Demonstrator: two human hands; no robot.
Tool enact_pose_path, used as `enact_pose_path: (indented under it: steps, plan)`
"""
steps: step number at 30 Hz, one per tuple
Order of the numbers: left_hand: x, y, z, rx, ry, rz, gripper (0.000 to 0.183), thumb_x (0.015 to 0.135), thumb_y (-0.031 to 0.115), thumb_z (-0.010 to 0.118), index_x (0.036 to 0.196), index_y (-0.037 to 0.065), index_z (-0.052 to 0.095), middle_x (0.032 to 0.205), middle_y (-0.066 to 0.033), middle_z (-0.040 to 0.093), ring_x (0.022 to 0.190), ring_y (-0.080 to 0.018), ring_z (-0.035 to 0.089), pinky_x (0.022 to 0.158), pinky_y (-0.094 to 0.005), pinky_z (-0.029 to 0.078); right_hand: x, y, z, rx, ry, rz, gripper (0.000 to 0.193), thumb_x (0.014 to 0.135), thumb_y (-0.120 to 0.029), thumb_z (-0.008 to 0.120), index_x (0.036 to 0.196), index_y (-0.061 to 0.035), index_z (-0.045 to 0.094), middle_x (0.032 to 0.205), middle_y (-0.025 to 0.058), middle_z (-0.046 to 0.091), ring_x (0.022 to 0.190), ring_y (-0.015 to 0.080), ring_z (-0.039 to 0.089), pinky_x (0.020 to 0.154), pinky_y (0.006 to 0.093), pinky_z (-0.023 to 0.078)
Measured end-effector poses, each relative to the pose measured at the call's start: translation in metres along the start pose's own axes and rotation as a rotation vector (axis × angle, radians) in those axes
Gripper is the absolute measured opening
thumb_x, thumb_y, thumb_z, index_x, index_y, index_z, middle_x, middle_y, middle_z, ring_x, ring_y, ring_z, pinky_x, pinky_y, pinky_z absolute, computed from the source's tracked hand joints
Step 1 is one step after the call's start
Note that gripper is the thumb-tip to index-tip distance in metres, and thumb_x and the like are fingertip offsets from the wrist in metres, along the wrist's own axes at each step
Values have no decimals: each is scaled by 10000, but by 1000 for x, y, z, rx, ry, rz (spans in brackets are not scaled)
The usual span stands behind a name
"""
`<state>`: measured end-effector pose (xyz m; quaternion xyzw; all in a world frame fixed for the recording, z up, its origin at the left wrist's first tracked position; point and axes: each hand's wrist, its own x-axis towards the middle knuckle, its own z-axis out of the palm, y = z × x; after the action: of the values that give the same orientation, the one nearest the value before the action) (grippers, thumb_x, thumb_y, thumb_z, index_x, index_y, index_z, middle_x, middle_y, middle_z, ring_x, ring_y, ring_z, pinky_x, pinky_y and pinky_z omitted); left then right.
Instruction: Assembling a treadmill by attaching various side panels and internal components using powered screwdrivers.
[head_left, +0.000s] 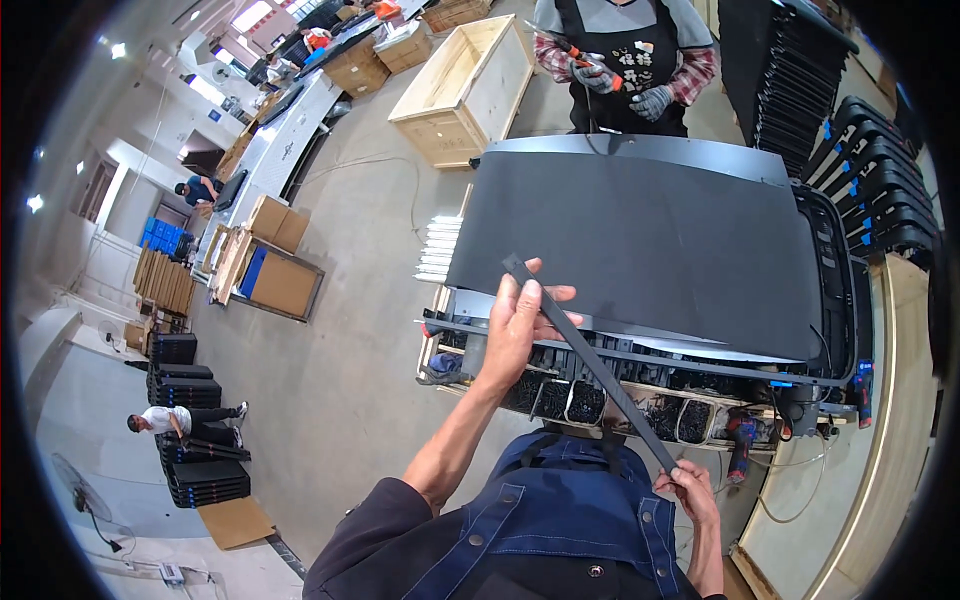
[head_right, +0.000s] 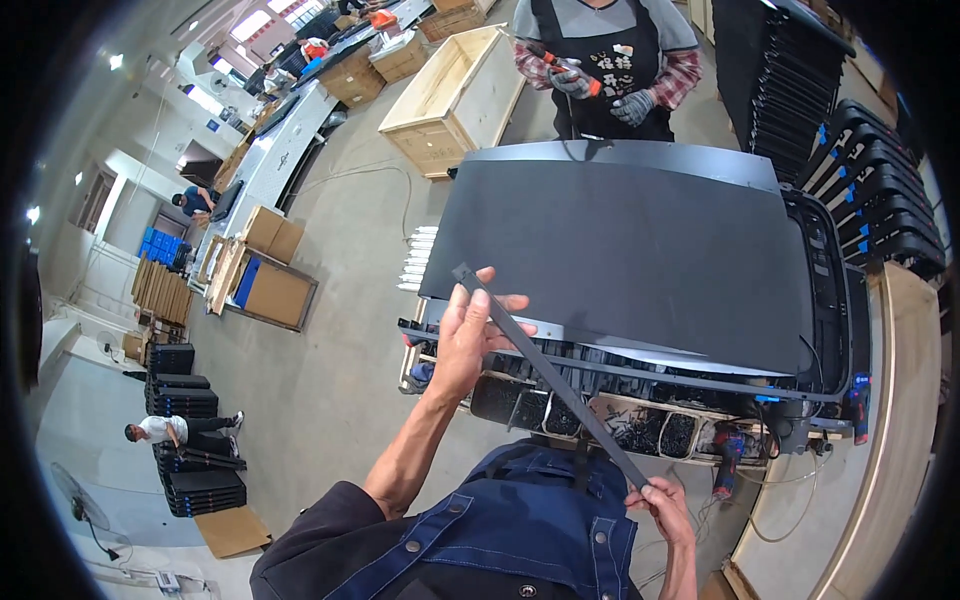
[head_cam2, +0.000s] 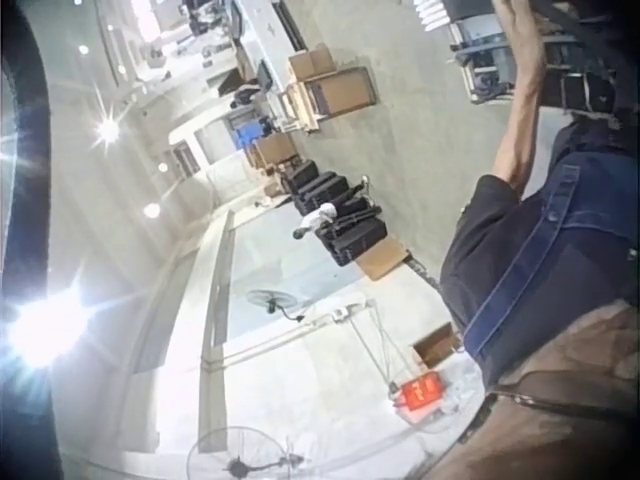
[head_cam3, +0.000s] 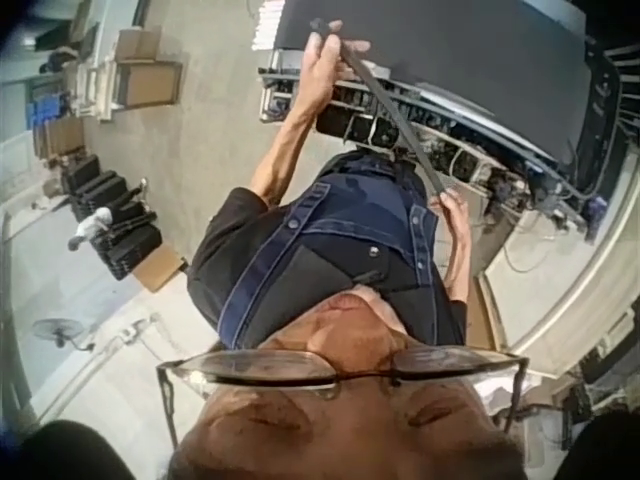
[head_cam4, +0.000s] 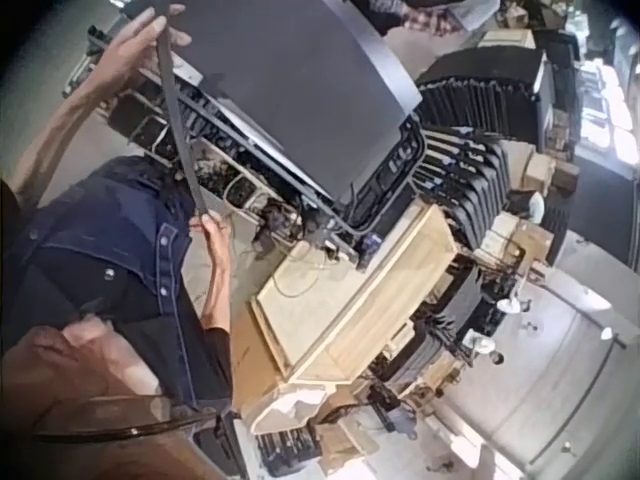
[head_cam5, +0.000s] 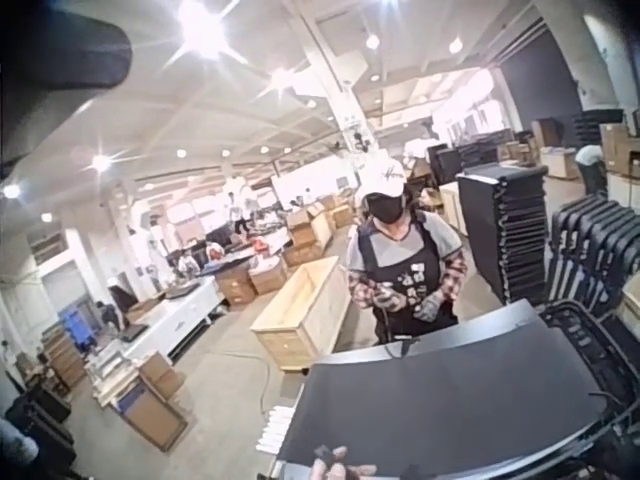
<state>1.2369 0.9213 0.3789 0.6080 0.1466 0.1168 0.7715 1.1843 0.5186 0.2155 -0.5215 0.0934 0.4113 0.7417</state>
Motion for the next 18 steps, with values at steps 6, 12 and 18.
enact_pose_path:
  steps: [6,12,18]
  plan:
    - [-2,-17,2,-28,46,-114,457,1073,354,440,1406,57,341,1155,-253,652,885,-321,743,686,-405,649,5,-18,-10,-431,-177,153,314,918,-220,659,1036,70,680,867,140,724,804,207,708,769,331,566]
    - [-8,-23,-12,-288,44,-173,435,1018,261,602,1378,45,485,1180,-146,665,1031,-294,710,799,-372,635,-1,-27,-9,-287,-315,136,392,952,-334,669,1047,46,684,745,97,676,643,171,649,604,290,528]
    - [-5,-46,-21,-147,104,-110,289,984,167,655,1206,-15,619,1064,-113,705,888,-172,718,754,-280,632,-4,-4,-19,110,-459,344,449,999,-354,555,995,83,659,609,84,571,495,153,509,463,285,398]
